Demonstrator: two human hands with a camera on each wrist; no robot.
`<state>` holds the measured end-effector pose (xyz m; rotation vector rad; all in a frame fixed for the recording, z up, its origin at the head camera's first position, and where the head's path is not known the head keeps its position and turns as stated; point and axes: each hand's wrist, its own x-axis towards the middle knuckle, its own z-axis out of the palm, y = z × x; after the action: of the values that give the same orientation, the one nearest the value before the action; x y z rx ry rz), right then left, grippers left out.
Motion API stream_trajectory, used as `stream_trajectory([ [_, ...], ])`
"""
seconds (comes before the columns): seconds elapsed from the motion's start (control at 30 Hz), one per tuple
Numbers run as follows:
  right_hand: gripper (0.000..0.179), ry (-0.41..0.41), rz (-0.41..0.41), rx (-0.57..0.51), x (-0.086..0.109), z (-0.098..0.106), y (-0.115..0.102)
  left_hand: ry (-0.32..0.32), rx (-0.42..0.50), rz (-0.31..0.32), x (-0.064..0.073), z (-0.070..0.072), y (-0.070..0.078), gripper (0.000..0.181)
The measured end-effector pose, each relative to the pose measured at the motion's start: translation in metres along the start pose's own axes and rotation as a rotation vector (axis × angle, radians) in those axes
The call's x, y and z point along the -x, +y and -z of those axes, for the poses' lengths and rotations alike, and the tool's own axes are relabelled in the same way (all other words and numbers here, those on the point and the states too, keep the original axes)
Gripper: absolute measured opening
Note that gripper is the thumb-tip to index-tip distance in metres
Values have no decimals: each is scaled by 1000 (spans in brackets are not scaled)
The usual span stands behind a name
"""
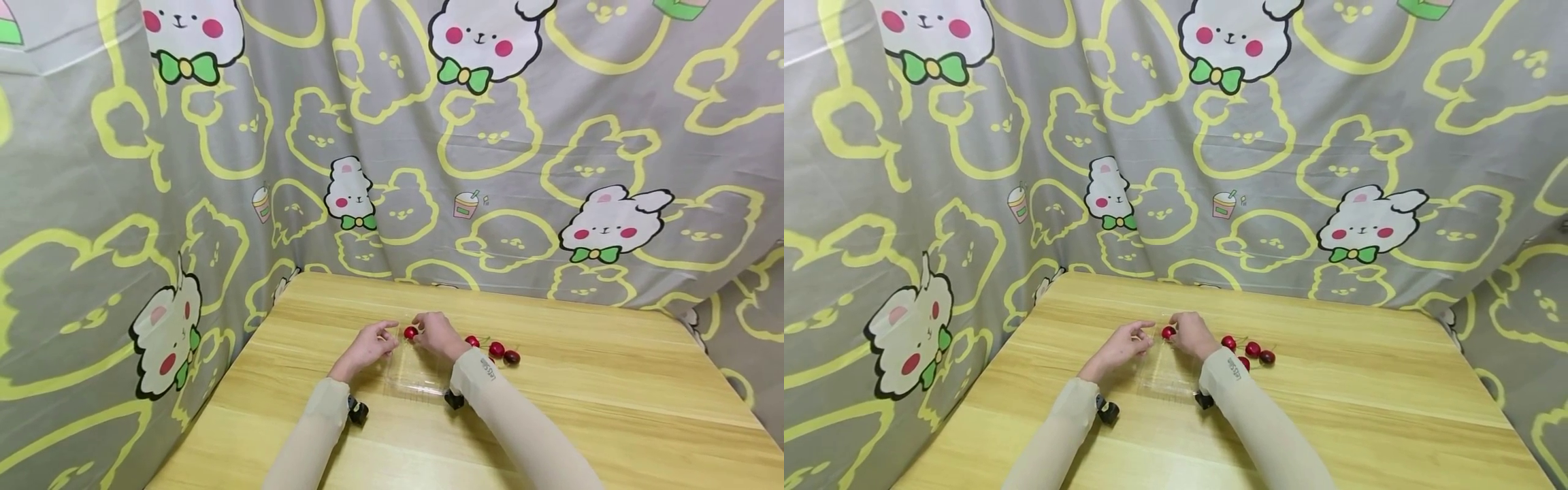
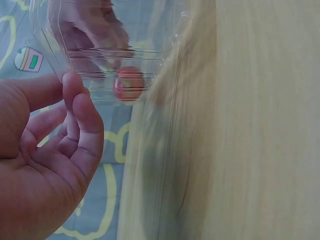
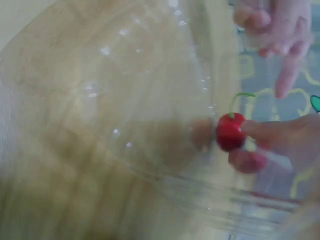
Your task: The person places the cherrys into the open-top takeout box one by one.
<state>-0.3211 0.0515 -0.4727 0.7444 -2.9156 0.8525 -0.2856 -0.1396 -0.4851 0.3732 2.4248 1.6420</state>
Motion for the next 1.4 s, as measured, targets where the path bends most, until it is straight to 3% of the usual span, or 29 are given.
stream_trajectory([
  [0.4, 32, 22, 20, -66, 27, 50, 0, 6, -5, 0, -1, 1, 0, 48],
  [0.83, 28, 24, 25, -15, 66, 96, 49, 4, 17, -2, 2, 3, 2, 48],
  [1.13, 27, -4, -56, 8, 89, 102, 97, 7, 7, -3, 3, 2, 2, 48],
  [1.4, 36, -35, -129, 20, 107, 94, 119, 11, 0, -4, 2, 2, 1, 47],
])
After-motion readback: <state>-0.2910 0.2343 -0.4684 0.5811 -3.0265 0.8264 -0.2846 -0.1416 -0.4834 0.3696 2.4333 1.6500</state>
